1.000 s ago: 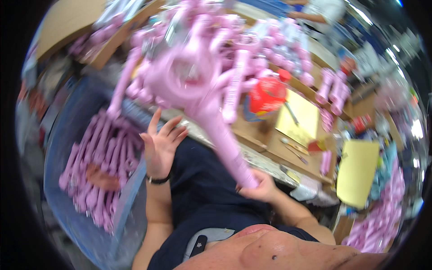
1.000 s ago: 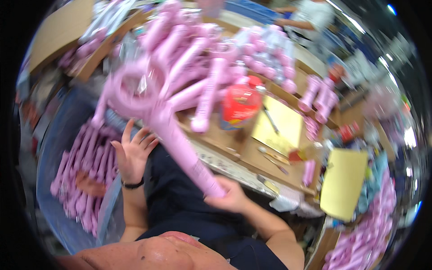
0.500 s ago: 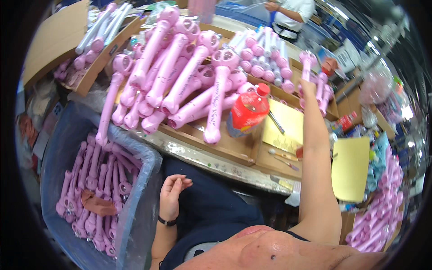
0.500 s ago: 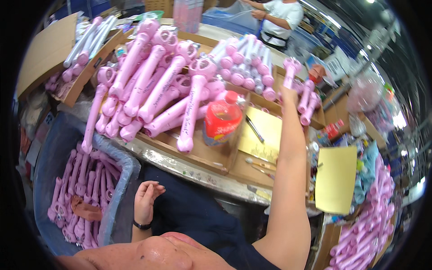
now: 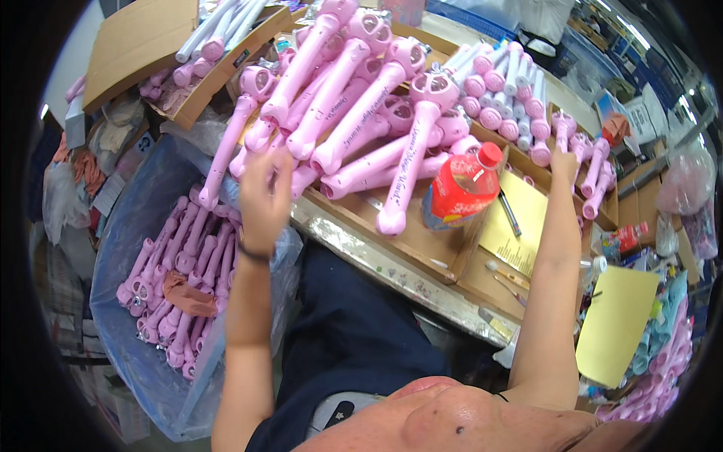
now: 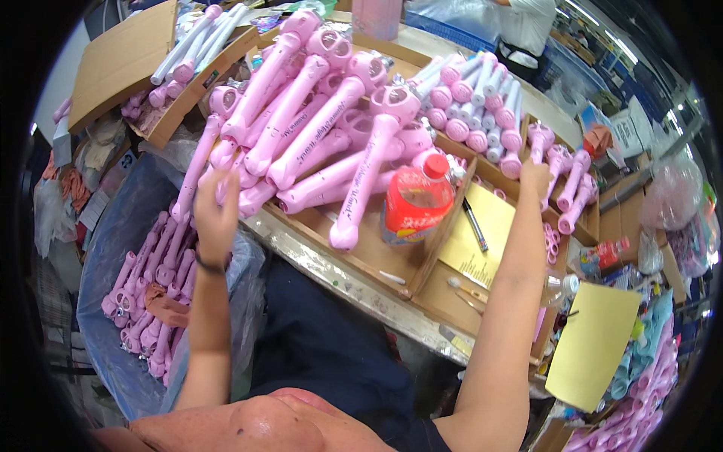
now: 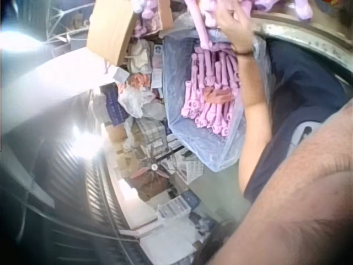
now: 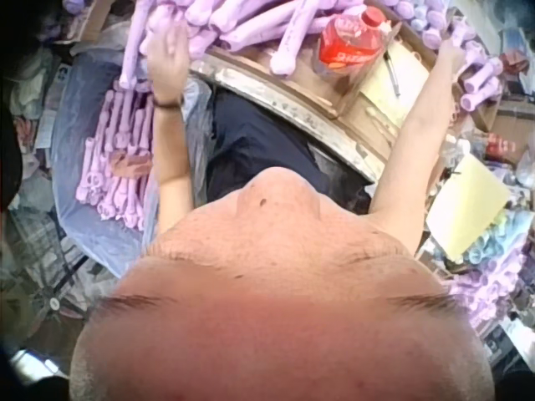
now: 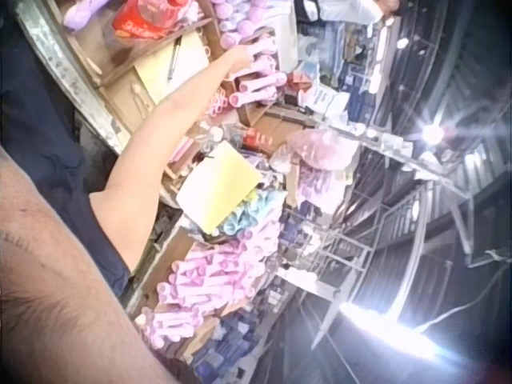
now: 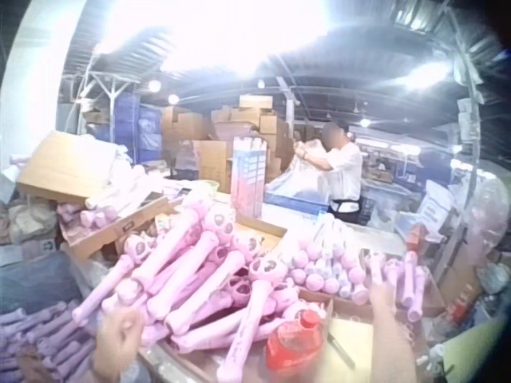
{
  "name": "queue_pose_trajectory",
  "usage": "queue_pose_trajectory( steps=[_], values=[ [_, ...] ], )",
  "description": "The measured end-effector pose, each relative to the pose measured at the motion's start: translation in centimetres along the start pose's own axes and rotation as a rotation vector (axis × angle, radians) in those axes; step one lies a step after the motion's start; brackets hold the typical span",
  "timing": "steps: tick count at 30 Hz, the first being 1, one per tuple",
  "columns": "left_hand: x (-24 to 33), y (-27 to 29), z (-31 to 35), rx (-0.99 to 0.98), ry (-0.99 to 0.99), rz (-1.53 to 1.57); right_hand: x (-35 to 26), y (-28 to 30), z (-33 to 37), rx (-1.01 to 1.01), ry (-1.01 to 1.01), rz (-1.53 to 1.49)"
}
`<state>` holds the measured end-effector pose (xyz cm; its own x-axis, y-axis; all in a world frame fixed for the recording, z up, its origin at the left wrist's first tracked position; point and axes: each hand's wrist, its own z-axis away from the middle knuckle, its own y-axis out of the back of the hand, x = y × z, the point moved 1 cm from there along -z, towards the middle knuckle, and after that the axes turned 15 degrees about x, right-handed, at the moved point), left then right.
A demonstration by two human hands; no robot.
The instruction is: The person assembles pink plastic fan sticks by attaching clear plastic heads, wiping them with a cloth, and using a screwdriver to tighten components. They then apply small stickers to the handles and place the finished items on a table.
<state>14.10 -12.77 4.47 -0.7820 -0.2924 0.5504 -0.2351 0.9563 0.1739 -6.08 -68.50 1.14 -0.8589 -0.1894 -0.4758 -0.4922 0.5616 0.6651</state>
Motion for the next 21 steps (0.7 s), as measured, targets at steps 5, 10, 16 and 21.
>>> queue_pose_trajectory(
  steps=[5,10,16,21],
  values=[
    [-8.8,-9.4,-11.4,-0.384,-0.205,-0.545,-1.5,4.9,6.5,0.137,0.239,-0.111],
    [-10.6,-9.2,-14.7,-0.473,0.107,-0.295,1.6,13.3,14.8,-0.117,0.533,-0.676],
    [-4.0,1.0,-12.0,-0.325,0.367,0.372,7.3,16.4,17.2,-0.596,0.766,-0.423],
    [1.8,10.6,-5.0,-0.206,0.637,0.73,8.2,15.0,16.6,-0.728,0.813,-0.374]
  ],
)
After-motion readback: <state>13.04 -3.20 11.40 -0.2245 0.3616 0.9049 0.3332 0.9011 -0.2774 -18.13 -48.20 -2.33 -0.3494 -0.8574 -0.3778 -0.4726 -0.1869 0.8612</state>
